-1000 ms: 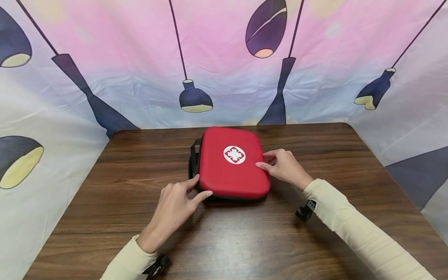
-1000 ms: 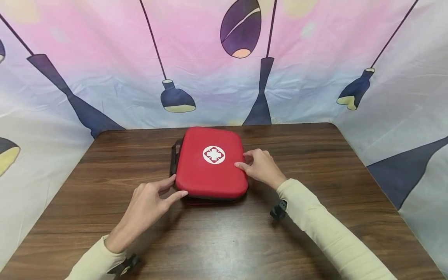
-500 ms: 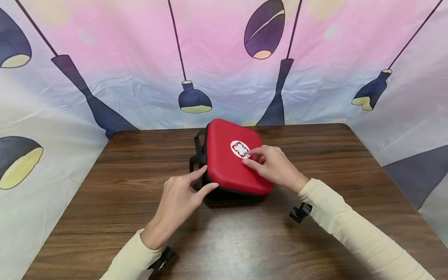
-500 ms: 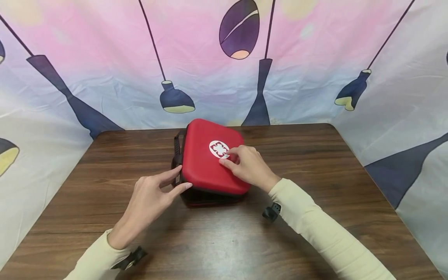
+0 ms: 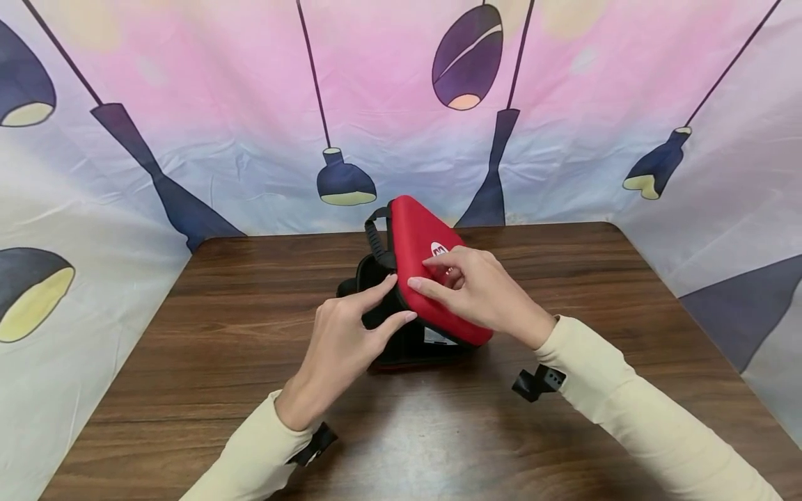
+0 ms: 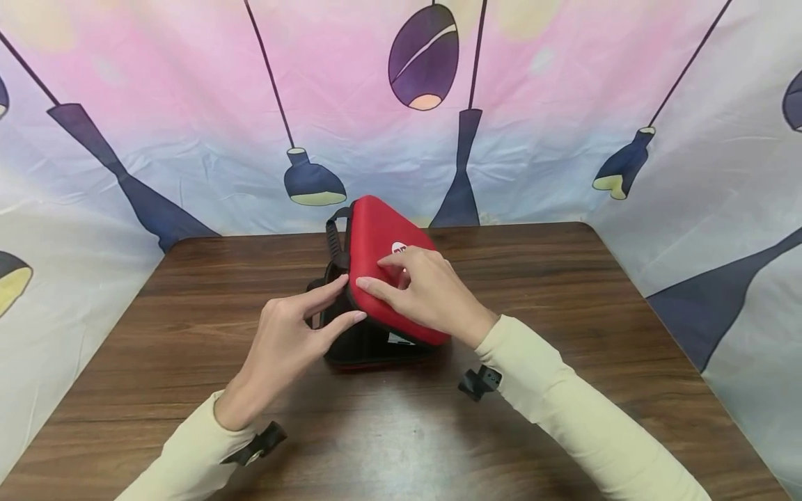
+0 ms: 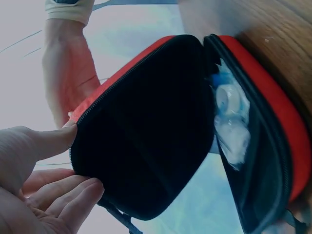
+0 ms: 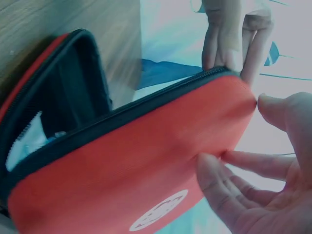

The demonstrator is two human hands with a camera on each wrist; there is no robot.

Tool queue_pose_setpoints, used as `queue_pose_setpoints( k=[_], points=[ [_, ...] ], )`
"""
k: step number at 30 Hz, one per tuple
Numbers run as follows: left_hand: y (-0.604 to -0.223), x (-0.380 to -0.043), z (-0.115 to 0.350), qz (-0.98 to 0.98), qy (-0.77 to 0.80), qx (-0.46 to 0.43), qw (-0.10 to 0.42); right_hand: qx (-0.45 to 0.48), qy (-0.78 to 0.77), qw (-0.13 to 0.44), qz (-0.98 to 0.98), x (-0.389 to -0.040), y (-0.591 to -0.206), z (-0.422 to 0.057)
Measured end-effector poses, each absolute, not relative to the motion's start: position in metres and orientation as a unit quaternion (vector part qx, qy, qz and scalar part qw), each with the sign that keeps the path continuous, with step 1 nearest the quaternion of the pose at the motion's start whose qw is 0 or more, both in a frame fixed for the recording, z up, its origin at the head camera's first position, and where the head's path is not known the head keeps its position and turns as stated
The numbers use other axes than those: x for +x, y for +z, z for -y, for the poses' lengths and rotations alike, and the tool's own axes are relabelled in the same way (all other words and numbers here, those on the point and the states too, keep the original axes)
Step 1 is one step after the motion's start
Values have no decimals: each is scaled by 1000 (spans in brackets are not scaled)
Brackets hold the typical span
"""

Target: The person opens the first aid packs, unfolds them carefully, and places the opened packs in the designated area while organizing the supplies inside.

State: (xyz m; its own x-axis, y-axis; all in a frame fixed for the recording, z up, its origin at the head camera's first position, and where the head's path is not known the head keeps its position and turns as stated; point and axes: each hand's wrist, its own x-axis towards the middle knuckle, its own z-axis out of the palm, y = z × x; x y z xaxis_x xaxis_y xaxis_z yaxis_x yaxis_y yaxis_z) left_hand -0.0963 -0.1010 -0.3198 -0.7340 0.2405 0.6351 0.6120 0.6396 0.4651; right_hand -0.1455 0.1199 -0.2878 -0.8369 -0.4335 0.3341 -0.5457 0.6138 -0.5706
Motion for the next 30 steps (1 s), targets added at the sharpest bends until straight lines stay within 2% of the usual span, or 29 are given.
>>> queue_pose_setpoints(
  k=[8,18,24,30],
  points=[
    [-312,-107,84,845,-368,-274,273,247,252,87,932,-138,-268,-122],
    [-306,-114,82,826,-418,-316,206,214,249,108,938,-133,-258,-131],
    [-311,-115,111,880,-381,-221,180,194,303,87,929,-131,-254,-149],
    [-336,-121,146,942,-303,-128,72,173,342,81,920,-132,-254,-171]
  ],
)
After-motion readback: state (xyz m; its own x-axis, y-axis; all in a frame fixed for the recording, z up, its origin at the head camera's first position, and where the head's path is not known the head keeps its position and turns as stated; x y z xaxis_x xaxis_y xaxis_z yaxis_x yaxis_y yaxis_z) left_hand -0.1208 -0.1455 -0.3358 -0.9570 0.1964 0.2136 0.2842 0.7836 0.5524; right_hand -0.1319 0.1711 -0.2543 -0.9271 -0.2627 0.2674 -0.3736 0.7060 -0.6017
